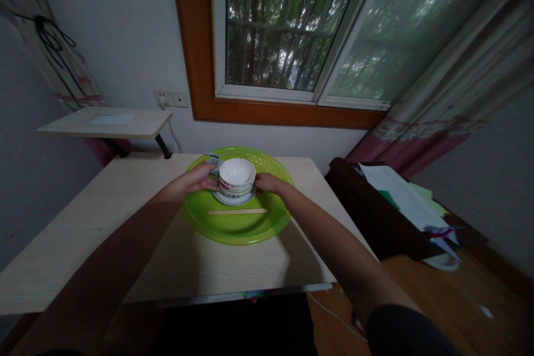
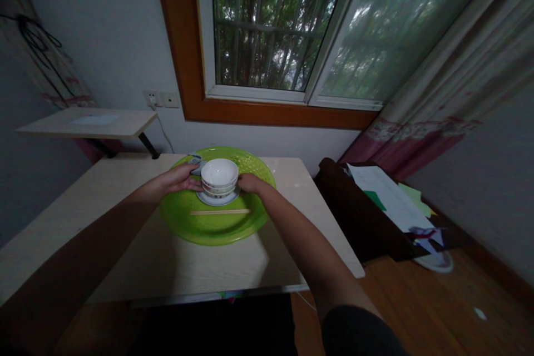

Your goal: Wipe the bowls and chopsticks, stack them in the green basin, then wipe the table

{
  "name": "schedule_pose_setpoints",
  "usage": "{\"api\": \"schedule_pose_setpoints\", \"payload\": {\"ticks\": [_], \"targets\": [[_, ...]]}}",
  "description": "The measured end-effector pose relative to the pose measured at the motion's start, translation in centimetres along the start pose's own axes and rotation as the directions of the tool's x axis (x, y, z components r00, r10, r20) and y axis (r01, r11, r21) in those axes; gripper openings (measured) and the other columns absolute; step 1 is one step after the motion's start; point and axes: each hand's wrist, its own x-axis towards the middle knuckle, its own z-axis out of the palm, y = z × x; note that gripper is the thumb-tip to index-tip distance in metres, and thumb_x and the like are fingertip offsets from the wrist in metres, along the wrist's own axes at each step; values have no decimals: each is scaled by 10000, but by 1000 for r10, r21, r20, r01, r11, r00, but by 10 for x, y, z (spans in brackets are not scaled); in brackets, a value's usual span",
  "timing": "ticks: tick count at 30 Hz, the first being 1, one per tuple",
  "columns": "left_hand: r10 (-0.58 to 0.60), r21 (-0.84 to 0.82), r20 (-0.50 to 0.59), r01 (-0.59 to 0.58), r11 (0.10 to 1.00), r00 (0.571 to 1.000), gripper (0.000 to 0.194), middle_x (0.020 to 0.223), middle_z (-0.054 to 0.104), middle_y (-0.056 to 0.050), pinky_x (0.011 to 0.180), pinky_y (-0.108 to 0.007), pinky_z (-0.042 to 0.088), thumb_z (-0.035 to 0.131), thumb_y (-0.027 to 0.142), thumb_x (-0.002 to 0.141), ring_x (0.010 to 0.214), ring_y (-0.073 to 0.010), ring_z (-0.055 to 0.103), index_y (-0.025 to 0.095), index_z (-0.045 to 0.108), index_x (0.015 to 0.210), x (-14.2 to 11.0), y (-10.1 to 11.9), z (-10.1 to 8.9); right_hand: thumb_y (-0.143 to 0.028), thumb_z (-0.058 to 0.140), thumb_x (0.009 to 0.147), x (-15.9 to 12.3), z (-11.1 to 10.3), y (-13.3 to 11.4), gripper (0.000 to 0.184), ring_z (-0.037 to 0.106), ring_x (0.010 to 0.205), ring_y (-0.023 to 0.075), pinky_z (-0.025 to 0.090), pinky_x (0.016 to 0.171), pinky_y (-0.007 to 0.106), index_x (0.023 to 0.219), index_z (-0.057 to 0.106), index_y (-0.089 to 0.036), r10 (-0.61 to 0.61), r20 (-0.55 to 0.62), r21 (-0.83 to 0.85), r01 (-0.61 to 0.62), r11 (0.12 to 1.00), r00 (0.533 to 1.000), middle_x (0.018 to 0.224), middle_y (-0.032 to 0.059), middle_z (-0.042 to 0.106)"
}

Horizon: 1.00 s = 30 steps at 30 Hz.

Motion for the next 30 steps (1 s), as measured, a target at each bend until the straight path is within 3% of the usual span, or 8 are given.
{"api": "schedule_pose_setpoints", "payload": {"ticks": [6,11,14,18,20,23,26,30], "targets": [[25,11,-25,-25,1000,999,427,1058,718,-160,771,-529,646,596,310,908,835,-281,765,203,521,1315,6,-6,-4,-252,703,843,3,4,-1,321,746,833,219,557,776,242,1141,792,-169,46,-25,-26,-47,999,999,986,87,810],[249,76,-219,-237,968,943,386,1168,675,-109,806,-481,651,629,300,894,872,-215,744,243,445,1229,-5,3,0,-167,575,898,4,-4,4,318,740,952,232,527,847,253,1129,785,-108,51,-148,-171,-76,982,988,1084,152,788],[427,77,-293,-424,903,856,312,1180,652,-66,881,-443,640,613,275,890,933,-175,728,246,431,1142,-23,17,-5,-181,486,952,-3,-14,8,373,721,1026,228,500,910,267,1203,758,-129,-34,-268,-220,-27,975,963,1146,152,772],[613,250,-433,-565,786,661,289,1148,635,-41,933,-417,620,636,279,850,1003,-177,706,239,450,1067,-51,25,-33,-238,500,968,-21,-25,20,357,683,1091,242,471,968,295,1216,752,-183,-131,-415,-305,-2,952,900,1201,126,753],[659,390,-519,-535,749,544,297,1140,634,-45,929,-416,614,649,301,825,1021,-200,697,240,455,1042,-63,17,-57,-223,512,958,-32,-27,32,350,656,1104,245,453,1002,307,1213,746,-173,-165,-474,-317,8,949,865,1197,126,740],[658,623,-606,-246,742,448,334,1029,644,-52,973,-474,572,681,311,773,1006,-251,680,243,485,1035,-77,-10,-93,-223,560,926,-43,-27,56,317,603,1128,270,421,1066,364,1164,758,-155,-226,-576,-324,35,945,785,1164,140,700],[639,737,-565,-29,675,522,412,973,646,-65,971,-546,543,684,350,742,986,-306,674,238,508,1097,-82,-47,-117,-201,590,879,-47,-26,81,306,611,1061,246,459,1028,370,1130,761,-165,-251,-615,-234,130,963,747,1104,118,658],[599,816,-380,-50,576,705,518,1156,657,-114,1029,-524,519,662,317,673,1117,-330,651,227,538,1168,-82,-85,-121,-279,640,846,-46,-21,102,364,631,944,216,508,938,370,1181,721,-160,-157,-665,-66,153,986,730,1105,101,614]]}}
